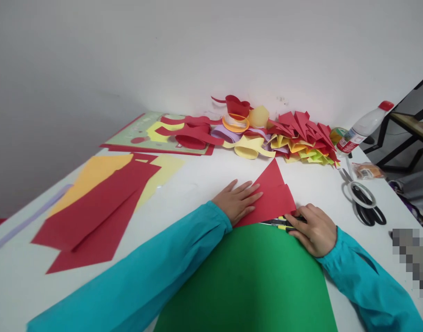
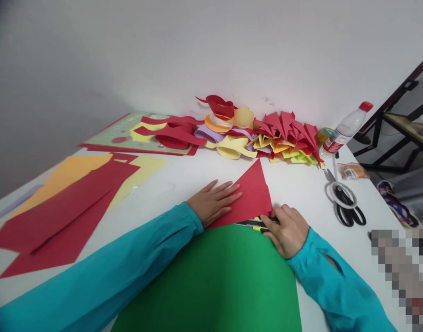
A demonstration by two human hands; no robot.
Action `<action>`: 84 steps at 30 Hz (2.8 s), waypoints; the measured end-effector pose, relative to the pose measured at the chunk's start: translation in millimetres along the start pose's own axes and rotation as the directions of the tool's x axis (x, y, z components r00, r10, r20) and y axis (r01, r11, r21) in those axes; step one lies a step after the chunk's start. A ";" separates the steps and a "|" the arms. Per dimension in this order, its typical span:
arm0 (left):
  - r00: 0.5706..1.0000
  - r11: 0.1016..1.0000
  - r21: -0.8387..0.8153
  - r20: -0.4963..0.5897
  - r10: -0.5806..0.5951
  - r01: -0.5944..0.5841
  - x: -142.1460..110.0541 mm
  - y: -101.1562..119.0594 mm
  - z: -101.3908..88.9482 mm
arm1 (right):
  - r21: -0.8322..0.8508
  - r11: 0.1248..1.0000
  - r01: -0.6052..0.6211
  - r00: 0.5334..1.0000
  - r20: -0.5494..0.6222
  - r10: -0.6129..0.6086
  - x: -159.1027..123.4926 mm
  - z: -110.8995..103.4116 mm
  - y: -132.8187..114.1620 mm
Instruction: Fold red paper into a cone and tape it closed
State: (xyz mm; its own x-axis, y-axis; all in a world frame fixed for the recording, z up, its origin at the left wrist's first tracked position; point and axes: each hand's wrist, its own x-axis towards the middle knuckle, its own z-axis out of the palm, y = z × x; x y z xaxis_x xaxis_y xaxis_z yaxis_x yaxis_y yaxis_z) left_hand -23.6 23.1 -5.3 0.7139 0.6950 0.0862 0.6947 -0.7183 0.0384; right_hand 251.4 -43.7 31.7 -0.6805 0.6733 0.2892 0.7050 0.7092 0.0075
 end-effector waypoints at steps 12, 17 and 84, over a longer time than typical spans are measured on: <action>1.000 1.000 0.004 -0.008 0.008 -0.008 -1.1 0.6 -2.4 | -0.024 1.000 0.020 1.000 0.012 -0.020 2.9 1.1 -5.7; 1.000 1.000 0.014 0.003 0.009 -0.009 -0.8 -1.5 0.1 | -0.017 1.000 0.001 1.000 -0.016 -0.001 2.7 2.7 -7.7; 0.998 0.999 -0.020 -0.048 0.031 -0.032 5.2 -13.2 -5.0 | 0.032 0.997 0.076 0.997 0.005 -0.076 5.3 -0.6 -2.9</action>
State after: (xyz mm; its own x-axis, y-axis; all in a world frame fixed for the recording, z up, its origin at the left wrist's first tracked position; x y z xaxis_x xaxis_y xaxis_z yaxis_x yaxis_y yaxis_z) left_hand -29.5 36.1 -0.3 0.7301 0.6698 0.1355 0.6693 -0.7409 0.0558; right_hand 245.9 -42.2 33.9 -0.7331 0.6185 0.2827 0.6447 0.7645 -0.0008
